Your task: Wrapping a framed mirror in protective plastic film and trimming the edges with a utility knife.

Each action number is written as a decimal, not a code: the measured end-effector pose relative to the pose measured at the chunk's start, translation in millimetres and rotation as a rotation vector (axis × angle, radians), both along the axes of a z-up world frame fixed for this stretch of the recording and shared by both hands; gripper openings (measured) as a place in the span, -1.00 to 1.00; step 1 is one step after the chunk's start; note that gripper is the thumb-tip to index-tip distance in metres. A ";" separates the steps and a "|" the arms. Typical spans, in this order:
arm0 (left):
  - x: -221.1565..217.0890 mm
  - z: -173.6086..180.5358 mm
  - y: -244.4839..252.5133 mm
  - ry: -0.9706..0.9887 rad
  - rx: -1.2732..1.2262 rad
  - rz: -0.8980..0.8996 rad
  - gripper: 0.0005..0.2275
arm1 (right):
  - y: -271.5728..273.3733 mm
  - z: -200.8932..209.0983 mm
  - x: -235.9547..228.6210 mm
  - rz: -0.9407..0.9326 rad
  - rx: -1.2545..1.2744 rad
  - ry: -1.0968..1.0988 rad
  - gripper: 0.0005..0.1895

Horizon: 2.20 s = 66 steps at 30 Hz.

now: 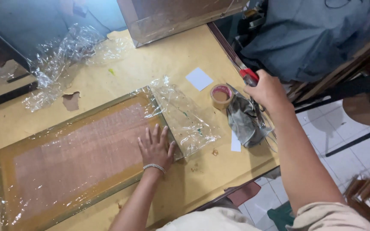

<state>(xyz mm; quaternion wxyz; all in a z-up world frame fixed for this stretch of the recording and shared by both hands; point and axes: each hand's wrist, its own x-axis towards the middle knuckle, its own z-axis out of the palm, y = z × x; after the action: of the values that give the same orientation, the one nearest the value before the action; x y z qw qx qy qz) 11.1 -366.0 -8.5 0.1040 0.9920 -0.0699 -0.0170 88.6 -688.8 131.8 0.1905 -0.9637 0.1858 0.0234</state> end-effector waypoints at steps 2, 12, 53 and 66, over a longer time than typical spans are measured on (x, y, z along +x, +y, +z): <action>-0.8 5.2 -1.6 0.017 0.014 0.012 -0.50 | -2.2 -4.6 33.6 -0.010 -0.131 0.016 -0.40; 3.1 13.8 -6.5 0.092 0.057 0.040 -0.49 | 24.7 -115.2 177.0 0.326 -0.150 0.135 -0.48; 3.2 -3.7 -2.9 0.033 0.023 0.010 -0.47 | 146.8 -98.5 90.5 1.079 -0.434 0.020 -0.44; 12.6 22.5 44.2 0.168 -0.128 0.029 -0.28 | 110.1 -64.1 13.0 0.802 -0.084 0.118 -0.79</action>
<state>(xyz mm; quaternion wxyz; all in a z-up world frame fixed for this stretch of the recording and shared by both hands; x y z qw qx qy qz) 23.7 -321.8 14.0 0.1730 0.9793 -0.0476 -0.0939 101.6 -578.7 67.7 0.1159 -0.9637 -0.1932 0.1435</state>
